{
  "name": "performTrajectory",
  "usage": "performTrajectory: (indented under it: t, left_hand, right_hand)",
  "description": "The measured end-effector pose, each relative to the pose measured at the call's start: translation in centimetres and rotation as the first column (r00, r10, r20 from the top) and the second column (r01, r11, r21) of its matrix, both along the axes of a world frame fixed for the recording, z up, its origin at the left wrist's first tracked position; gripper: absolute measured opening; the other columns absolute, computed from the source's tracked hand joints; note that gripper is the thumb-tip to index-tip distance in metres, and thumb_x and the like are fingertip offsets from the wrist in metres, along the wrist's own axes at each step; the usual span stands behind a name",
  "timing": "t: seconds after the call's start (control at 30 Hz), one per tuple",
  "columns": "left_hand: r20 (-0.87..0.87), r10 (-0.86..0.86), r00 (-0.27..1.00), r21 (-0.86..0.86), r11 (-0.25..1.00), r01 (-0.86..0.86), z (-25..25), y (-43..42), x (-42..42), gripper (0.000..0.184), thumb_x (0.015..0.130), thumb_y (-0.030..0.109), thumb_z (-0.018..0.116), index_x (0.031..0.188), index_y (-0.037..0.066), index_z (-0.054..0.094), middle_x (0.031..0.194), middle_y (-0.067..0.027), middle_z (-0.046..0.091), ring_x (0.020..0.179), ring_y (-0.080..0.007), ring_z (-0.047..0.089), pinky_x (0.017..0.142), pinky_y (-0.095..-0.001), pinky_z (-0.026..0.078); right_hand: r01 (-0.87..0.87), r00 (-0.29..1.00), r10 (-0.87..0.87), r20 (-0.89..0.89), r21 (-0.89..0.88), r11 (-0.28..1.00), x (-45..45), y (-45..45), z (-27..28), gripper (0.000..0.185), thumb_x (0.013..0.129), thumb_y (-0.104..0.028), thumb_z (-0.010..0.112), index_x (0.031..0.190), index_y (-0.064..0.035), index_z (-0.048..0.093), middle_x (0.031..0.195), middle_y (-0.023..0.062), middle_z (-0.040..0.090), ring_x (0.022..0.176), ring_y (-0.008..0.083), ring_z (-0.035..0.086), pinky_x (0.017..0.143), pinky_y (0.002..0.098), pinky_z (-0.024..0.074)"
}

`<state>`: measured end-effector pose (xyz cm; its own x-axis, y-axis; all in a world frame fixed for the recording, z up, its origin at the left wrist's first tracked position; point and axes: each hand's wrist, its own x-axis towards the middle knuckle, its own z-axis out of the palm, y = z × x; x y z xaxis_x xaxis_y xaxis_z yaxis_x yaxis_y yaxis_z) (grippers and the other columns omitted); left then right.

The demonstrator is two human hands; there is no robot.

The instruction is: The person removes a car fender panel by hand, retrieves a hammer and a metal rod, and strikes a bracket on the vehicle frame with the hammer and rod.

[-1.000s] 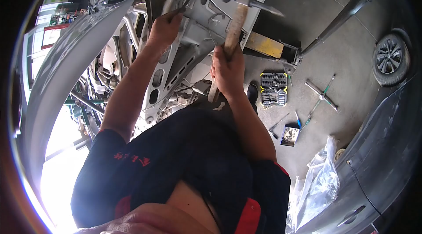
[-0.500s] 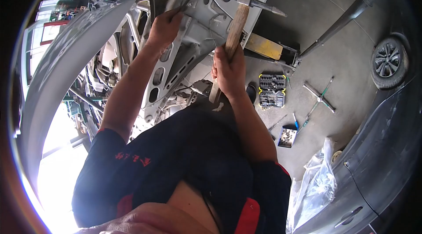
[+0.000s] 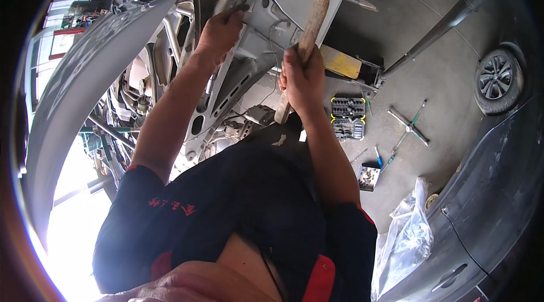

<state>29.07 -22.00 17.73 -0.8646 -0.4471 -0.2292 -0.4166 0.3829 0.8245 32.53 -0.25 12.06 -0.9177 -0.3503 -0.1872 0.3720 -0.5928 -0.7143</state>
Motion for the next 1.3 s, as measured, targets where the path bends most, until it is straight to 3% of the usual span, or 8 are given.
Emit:
performTrajectory:
  t: [0.37, 0.57, 0.67, 0.77, 1.0, 1.1, 1.23, 1.3]
  left_hand:
    - [-0.098, -0.007, 0.995, -0.103, 0.995, -0.003, -0.3, 1.1, 0.0, 0.034, 0.101, 0.028, 0.063, 0.127, 0.009, 0.075, 0.073, 0.0028, 0.066, 0.063, -0.0072, 0.054, 0.058, -0.0285, 0.046]
    - [0.062, 0.061, 0.996, -0.101, 0.993, -0.054, 0.8, 1.4, -0.1, 0.035, 0.101, 0.029, 0.063, 0.127, 0.008, 0.075, 0.071, 0.0034, 0.063, 0.062, -0.0062, 0.051, 0.057, -0.028, 0.044]
    - [0.007, 0.062, 0.998, -0.02, 0.998, -0.061, 0.6, 1.2, -0.1, 0.036, 0.101, 0.029, 0.063, 0.127, 0.006, 0.074, 0.073, 0.0031, 0.063, 0.064, -0.0054, 0.051, 0.059, -0.0269, 0.044]
    - [0.029, 0.054, 0.998, -0.023, 0.998, -0.054, 1.5, 1.7, 0.3, 0.038, 0.1, 0.03, 0.064, 0.127, 0.005, 0.074, 0.076, 0.0019, 0.065, 0.068, -0.005, 0.053, 0.062, -0.0261, 0.045]
    - [0.041, 0.043, 0.998, -0.049, 0.998, -0.041, 0.3, 0.5, 0.1, 0.037, 0.1, 0.03, 0.064, 0.127, 0.007, 0.074, 0.083, 0.0001, 0.069, 0.072, -0.0058, 0.056, 0.066, -0.0266, 0.048]
    - [0.023, 0.041, 0.999, -0.059, 0.997, -0.04, 0.4, 0.7, 0.1, 0.037, 0.1, 0.031, 0.064, 0.128, 0.007, 0.074, 0.088, -0.0021, 0.073, 0.077, -0.0073, 0.059, 0.071, -0.0269, 0.05]
    - [0.039, 0.027, 0.999, -0.065, 0.998, -0.024, -0.5, 0.0, -0.1, 0.038, 0.101, 0.031, 0.063, 0.128, 0.007, 0.074, 0.096, -0.0053, 0.076, 0.085, -0.0099, 0.063, 0.079, -0.0283, 0.052]
    - [0.03, 0.022, 0.999, -0.109, 0.994, -0.019, -0.6, -0.3, 0.1, 0.038, 0.101, 0.031, 0.063, 0.128, 0.007, 0.073, 0.099, -0.0069, 0.077, 0.088, -0.0111, 0.065, 0.082, -0.0291, 0.053]
  right_hand:
    - [0.005, 1.0, -0.004, 0.028, -0.02, 1.0, -0.2, -0.2, 0.6, 0.023, 0.105, -0.022, 0.065, 0.104, -0.0075, 0.046, 0.072, 0.0, 0.051, 0.051, 0.0076, 0.047, 0.046, 0.0278, 0.0422]
    - [0.052, 0.999, -0.052, 0.002, 0.015, 0.999, -0.7, 0.0, 0.9, 0.022, 0.105, -0.02, 0.064, 0.103, -0.0069, 0.046, 0.069, 0.0, 0.05, 0.05, 0.0075, 0.046, 0.045, 0.0271, 0.0415]
    - [0.279, 0.959, -0.282, -0.034, -0.085, 0.957, -0.4, -0.6, 1.0, 0.015, 0.105, -0.015, 0.061, 0.103, -0.0085, 0.047, 0.067, 0.0006, 0.047, 0.047, 0.0088, 0.042, 0.044, 0.029, 0.0395]
    - [0.026, 1.0, -0.026, 0.006, 0.111, 0.993, -0.7, -0.8, 1.3, 0.015, 0.105, -0.014, 0.06, 0.103, -0.0085, 0.046, 0.068, 0.0012, 0.048, 0.047, 0.0089, 0.042, 0.044, 0.0293, 0.04]
    - [0.269, 0.962, -0.264, 0.068, -0.072, 0.96, 0.0, -1.9, 0.7, 0.016, 0.104, -0.012, 0.06, 0.103, -0.0073, 0.044, 0.067, 0.0015, 0.048, 0.046, 0.0093, 0.042, 0.042, 0.0295, 0.0376]
    - [0.015, 0.999, -0.026, 0.047, 0.213, 0.977, -1.0, -0.6, 1.0, 0.016, 0.104, -0.012, 0.06, 0.103, -0.008, 0.045, 0.067, 0.0012, 0.048, 0.045, 0.01, 0.041, 0.042, 0.0304, 0.0373]
    - [0.285, 0.957, -0.282, 0.067, -0.054, 0.957, -0.5, -1.3, 1.0, 0.016, 0.103, -0.012, 0.061, 0.101, -0.0076, 0.046, 0.065, 0.0008, 0.047, 0.045, 0.0101, 0.043, 0.042, 0.03, 0.0372]
    - [0.132, 0.99, -0.136, 0.039, 0.083, 0.988, -0.6, -0.9, 1.1, 0.016, 0.104, -0.013, 0.061, 0.101, -0.008, 0.046, 0.065, 0.0005, 0.046, 0.045, 0.0097, 0.042, 0.042, 0.0296, 0.0373]
